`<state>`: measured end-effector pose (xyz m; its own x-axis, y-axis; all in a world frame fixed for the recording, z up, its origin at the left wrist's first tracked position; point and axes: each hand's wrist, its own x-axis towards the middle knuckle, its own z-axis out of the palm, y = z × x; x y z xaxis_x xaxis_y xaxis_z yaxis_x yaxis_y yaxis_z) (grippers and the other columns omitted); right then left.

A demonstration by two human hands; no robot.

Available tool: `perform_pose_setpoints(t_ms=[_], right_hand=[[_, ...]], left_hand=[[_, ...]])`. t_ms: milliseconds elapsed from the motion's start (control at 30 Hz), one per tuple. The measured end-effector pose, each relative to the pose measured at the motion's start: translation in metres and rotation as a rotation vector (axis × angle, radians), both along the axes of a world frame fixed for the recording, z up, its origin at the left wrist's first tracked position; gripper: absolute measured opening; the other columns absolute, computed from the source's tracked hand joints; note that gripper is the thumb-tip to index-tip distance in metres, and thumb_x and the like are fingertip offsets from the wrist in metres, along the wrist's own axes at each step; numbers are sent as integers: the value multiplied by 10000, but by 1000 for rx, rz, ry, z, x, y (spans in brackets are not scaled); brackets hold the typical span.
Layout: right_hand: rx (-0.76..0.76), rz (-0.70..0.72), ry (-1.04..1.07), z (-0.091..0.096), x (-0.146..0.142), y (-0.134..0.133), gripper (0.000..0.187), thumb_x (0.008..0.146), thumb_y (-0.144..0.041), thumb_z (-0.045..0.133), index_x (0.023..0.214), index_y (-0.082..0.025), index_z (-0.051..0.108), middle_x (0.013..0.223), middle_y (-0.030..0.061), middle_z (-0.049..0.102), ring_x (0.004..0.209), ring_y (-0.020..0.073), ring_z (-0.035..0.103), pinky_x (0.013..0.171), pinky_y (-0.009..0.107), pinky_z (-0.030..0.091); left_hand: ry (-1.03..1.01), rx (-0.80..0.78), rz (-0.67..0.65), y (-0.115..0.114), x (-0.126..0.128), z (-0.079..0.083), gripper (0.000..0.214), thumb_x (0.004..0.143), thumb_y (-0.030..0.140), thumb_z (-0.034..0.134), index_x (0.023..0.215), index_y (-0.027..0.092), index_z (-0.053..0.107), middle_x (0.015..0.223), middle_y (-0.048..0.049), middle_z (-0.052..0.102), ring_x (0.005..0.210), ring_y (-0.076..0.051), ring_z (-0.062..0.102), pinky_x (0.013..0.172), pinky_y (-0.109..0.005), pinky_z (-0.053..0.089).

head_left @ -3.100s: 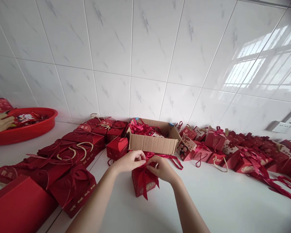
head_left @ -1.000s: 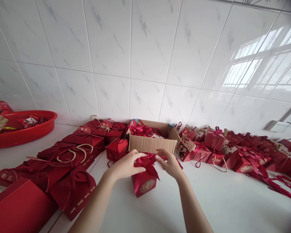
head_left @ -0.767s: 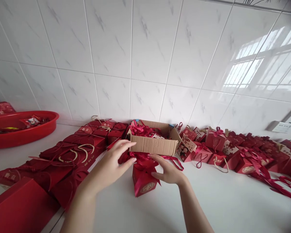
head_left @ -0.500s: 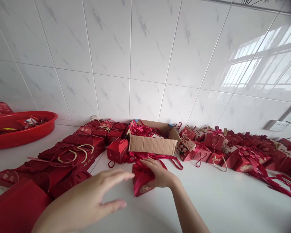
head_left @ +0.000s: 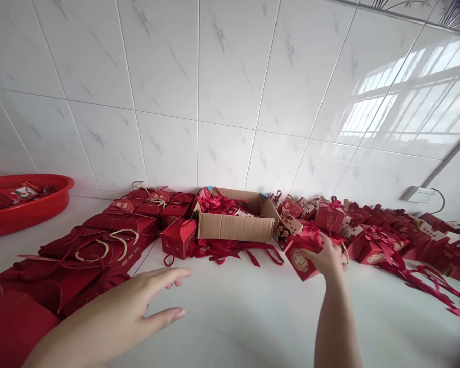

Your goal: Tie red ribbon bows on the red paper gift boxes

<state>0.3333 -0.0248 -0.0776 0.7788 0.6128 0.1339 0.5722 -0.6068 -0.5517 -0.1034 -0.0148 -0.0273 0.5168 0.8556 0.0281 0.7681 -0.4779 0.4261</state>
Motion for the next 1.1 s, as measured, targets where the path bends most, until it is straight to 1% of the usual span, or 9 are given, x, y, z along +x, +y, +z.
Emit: perform_pose_setpoints(t_ms=[67,133,333,433,600,700,867,967,1100], right_hand=[[118,-155,76,5,2,-2,866,670,-545,638,1417,-245,320,1402,203,296,1277,442,307,965,592,312],[212,-164,116,9,2,-2,822,698,-542,614,1411,-242,336,1409,203,293,1278,430,314,981,592,301],[355,-24,110,4,-2,6,676,687,-510,632,1286,-221,515,1332,202,422,1234,421,377,964,569,323],[399,154,50,-5,-4,14,602,705,-475,622,1227,-181,564,1269,189,504,1195,371,441,943,502,377],[47,576,57,-30,-25,37,388,762,-430,580,1047,-179,659,1081,120,647,1000,273,596,863,394,449],[-84,602,50,-52,-51,56,293,668,-423,688,794,-158,692,887,123,679,918,310,616,807,419,459],[-147,617,24,-82,-87,73,191,582,-287,764,651,-158,643,815,115,673,898,316,613,737,383,465],[-78,659,25,-77,-86,73,107,682,-247,675,634,-165,626,767,98,666,807,261,621,691,338,463],[116,699,38,-42,-73,59,252,824,-375,528,684,-184,614,822,94,646,769,217,602,711,333,472]], left_hand=[[-22,6,16,4,-5,-3,546,748,566,587,1263,388,545,1238,-18,630,1083,-272,624,866,-367,540],[-42,14,49,12,-8,-6,558,733,582,586,1254,384,553,1264,-24,612,1111,-285,604,904,-391,516],[38,-13,302,60,8,-11,599,684,614,549,1180,279,588,1290,-109,560,1177,-355,525,879,-449,487],[86,24,441,88,25,-19,638,704,553,524,1242,209,518,1298,-165,515,1232,-385,449,865,-455,467],[-31,49,602,120,41,-47,754,750,548,497,1393,186,343,1410,-215,345,1291,-420,358,924,-479,416],[-122,11,574,129,44,-60,801,747,558,519,1430,210,286,1410,-212,328,1272,-405,401,958,-466,402],[-142,79,585,138,43,-73,791,721,576,550,1404,234,344,1412,-197,310,1327,-432,305,1004,-495,357],[-179,63,619,143,41,-77,743,737,549,524,1361,166,396,1371,-211,341,1277,-376,405,1006,-436,378],[-200,40,665,148,36,-79,706,732,526,512,1310,130,428,1311,-209,391,1192,-334,497,961,-393,425]])
